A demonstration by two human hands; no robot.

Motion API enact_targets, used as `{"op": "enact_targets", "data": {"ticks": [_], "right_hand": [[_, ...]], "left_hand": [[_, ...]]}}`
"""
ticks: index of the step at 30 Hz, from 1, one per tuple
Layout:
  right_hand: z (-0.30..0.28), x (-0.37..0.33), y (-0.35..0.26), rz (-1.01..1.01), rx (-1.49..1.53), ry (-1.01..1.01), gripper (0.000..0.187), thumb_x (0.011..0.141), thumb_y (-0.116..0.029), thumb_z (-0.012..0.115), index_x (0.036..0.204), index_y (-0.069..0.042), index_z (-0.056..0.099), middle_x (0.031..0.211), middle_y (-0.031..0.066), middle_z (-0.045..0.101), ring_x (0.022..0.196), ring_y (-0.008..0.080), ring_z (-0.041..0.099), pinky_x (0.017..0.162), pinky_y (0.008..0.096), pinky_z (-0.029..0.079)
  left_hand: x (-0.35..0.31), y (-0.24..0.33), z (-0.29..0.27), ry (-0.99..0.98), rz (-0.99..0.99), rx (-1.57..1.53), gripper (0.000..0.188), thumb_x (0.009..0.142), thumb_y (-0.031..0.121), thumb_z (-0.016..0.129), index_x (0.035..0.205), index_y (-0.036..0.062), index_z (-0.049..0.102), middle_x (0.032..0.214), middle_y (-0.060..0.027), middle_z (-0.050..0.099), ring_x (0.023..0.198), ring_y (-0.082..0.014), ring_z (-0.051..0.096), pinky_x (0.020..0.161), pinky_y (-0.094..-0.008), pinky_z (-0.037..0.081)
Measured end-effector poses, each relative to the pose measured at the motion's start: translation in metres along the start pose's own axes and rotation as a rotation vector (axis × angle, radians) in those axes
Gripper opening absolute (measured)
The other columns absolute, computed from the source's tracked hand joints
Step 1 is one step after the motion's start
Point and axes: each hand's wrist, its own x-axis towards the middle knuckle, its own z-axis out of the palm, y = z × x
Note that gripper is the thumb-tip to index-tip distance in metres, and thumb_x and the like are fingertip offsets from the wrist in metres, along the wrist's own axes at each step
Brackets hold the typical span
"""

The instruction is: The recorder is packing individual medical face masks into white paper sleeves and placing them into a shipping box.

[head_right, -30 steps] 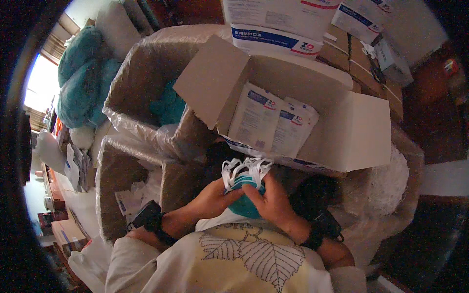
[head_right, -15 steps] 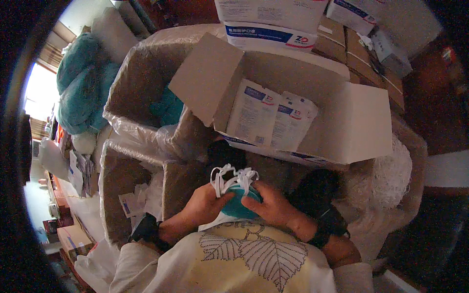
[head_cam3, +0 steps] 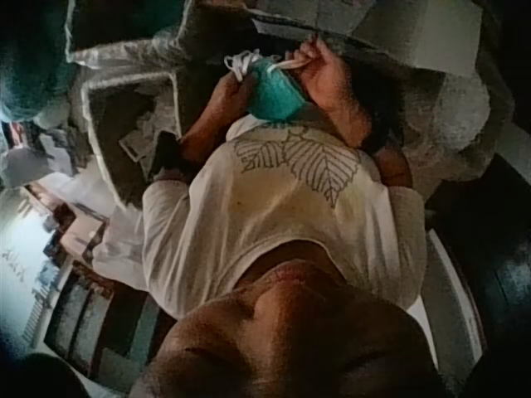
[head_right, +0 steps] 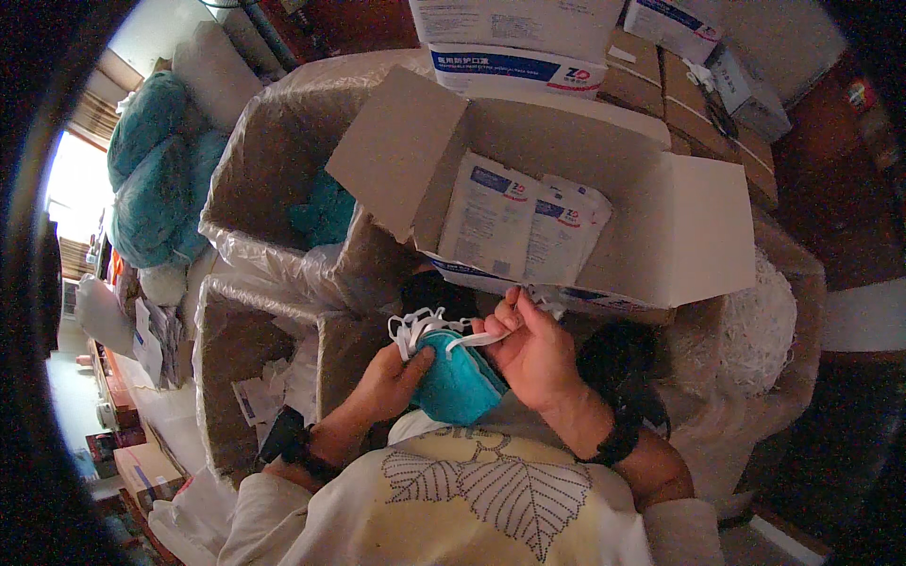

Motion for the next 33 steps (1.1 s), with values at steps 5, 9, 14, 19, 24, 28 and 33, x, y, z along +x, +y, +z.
{"op": "enact_targets", "data": {"ticks": [5, 9, 14, 19, 24, 28, 33], "right_hand": [[0.007, 0.007, 0.019, -0.379, -1.351, -0.038, 0.026, 0.092, -0.024, 0.042, 0.092, -0.002, 0.055, 0.075, 0.0059, 0.055, 0.068, 0.0238, 0.055, 0.066, 0.0374, 0.045], [0.030, -0.002, 0.009, -0.146, -1.964, -0.347, 0.034, 0.088, -0.030, 0.047, 0.086, 0.002, 0.058, 0.081, 0.0244, 0.057, 0.077, 0.0403, 0.055, 0.069, 0.0439, 0.045], [0.057, -0.021, -0.004, 0.262, -2.161, -0.504, 0.049, 0.087, -0.044, 0.043, 0.075, 0.001, 0.059, 0.070, 0.0235, 0.058, 0.068, 0.0419, 0.057, 0.062, 0.0466, 0.046], [0.073, -0.049, -0.026, 0.429, -2.086, -0.624, 0.052, 0.084, -0.048, 0.044, 0.074, 0.000, 0.060, 0.069, 0.0224, 0.059, 0.067, 0.0401, 0.058, 0.062, 0.0459, 0.047], [0.018, -0.111, -0.091, 0.894, -2.130, -0.412, 0.043, 0.084, -0.043, 0.049, 0.080, -0.002, 0.061, 0.067, 0.0172, 0.059, 0.063, 0.0331, 0.059, 0.060, 0.0401, 0.047], [-0.012, -0.141, -0.115, 0.527, -2.170, -0.164, 0.033, 0.087, -0.034, 0.047, 0.091, -0.003, 0.059, 0.077, 0.0180, 0.060, 0.073, 0.0331, 0.060, 0.064, 0.0396, 0.047], [0.030, -0.075, -0.087, -0.092, -1.798, -0.010, 0.029, 0.080, -0.024, 0.060, 0.100, -0.003, 0.056, 0.086, 0.0165, 0.059, 0.076, 0.0329, 0.059, 0.068, 0.0363, 0.046]], "left_hand": [[-0.001, 0.004, 0.003, 0.026, 0.044, 0.273, 0.024, 0.084, 0.027, 0.052, 0.093, 0.0066, 0.060, 0.074, -0.0174, 0.060, 0.070, -0.0348, 0.059, 0.061, -0.0401, 0.046], [0.001, 0.012, -0.008, -0.038, 0.261, 0.528, 0.020, 0.082, 0.027, 0.053, 0.087, 0.0084, 0.059, 0.072, -0.0171, 0.059, 0.068, -0.0364, 0.057, 0.058, -0.0434, 0.046], [-0.001, 0.025, -0.022, -0.318, 0.376, 0.691, 0.018, 0.081, 0.026, 0.054, 0.089, 0.0095, 0.057, 0.074, -0.0140, 0.059, 0.068, -0.0342, 0.058, 0.057, -0.0418, 0.046], [-0.004, 0.047, -0.023, -0.502, 0.562, 0.601, 0.021, 0.080, 0.027, 0.056, 0.090, 0.0082, 0.057, 0.077, -0.0122, 0.059, 0.069, -0.0327, 0.057, 0.058, -0.0402, 0.047], [-0.024, -0.007, -0.074, -0.036, -0.119, 0.390, 0.022, 0.087, 0.023, 0.050, 0.095, 0.0045, 0.056, 0.076, -0.0096, 0.059, 0.065, -0.0196, 0.058, 0.059, -0.0354, 0.047], [0.000, -0.006, -0.080, 0.060, -0.114, -0.082, 0.024, 0.089, 0.024, 0.047, 0.096, 0.0035, 0.056, 0.081, -0.0075, 0.059, 0.072, -0.0154, 0.056, 0.065, -0.0307, 0.047], [0.005, 0.002, -0.050, -0.455, -0.301, -1.099, 0.027, 0.089, 0.026, 0.049, 0.103, 0.0034, 0.052, 0.083, -0.0056, 0.057, 0.074, -0.0167, 0.055, 0.068, -0.0294, 0.045]]}}
